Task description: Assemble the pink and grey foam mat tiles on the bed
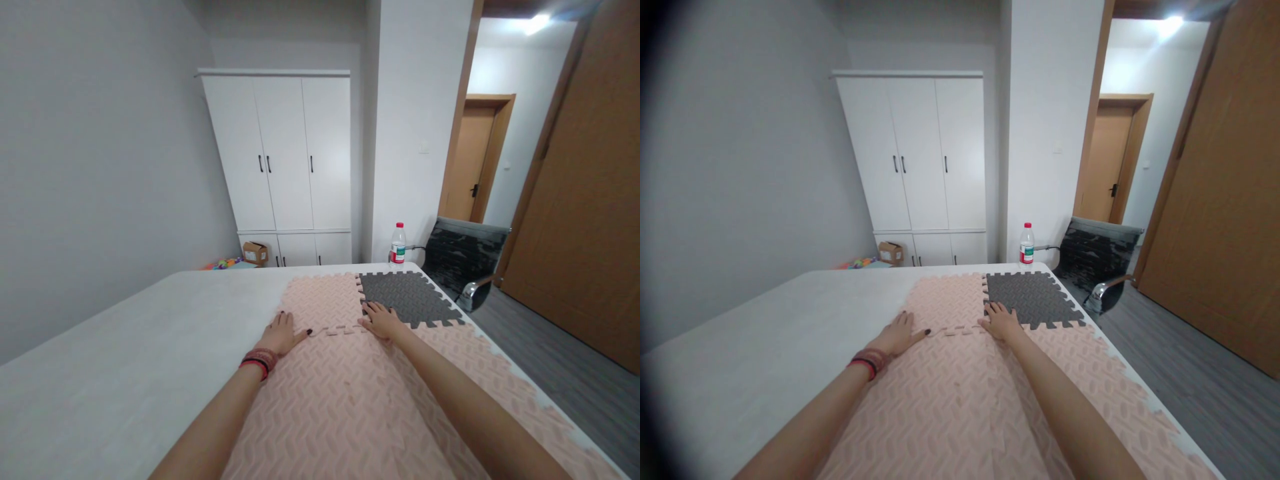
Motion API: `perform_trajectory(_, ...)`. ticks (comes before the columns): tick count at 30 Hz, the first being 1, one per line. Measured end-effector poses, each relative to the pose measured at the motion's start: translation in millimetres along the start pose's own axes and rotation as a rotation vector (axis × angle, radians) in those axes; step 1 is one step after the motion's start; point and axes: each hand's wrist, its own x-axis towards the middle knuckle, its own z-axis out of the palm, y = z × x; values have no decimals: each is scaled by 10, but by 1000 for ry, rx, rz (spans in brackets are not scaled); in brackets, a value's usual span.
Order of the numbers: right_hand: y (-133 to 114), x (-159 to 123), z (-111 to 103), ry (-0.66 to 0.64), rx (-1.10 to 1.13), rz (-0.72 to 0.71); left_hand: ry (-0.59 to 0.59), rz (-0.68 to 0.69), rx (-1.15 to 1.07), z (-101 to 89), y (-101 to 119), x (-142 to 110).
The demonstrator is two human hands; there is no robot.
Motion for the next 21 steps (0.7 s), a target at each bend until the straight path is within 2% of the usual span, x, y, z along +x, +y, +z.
perform_trajectory(4,-57,27,-51,-32,-1,19,-65,22,-37,-74,-89,11)
perform_trajectory(7,-207,70,-50,-40,-6,69,-109,50,-46,-142,-157,-32)
perform_trajectory(14,-562,40,-4,-10,-174,223,-89,41,-22,-150,-190,-154)
perform_trajectory(18,-664,22,-101,-36,-200,233,-77,31,-25,-183,-108,-119)
perform_trajectory(21,-750,58,-151,-60,-198,217,-31,-45,-9,-190,84,-72)
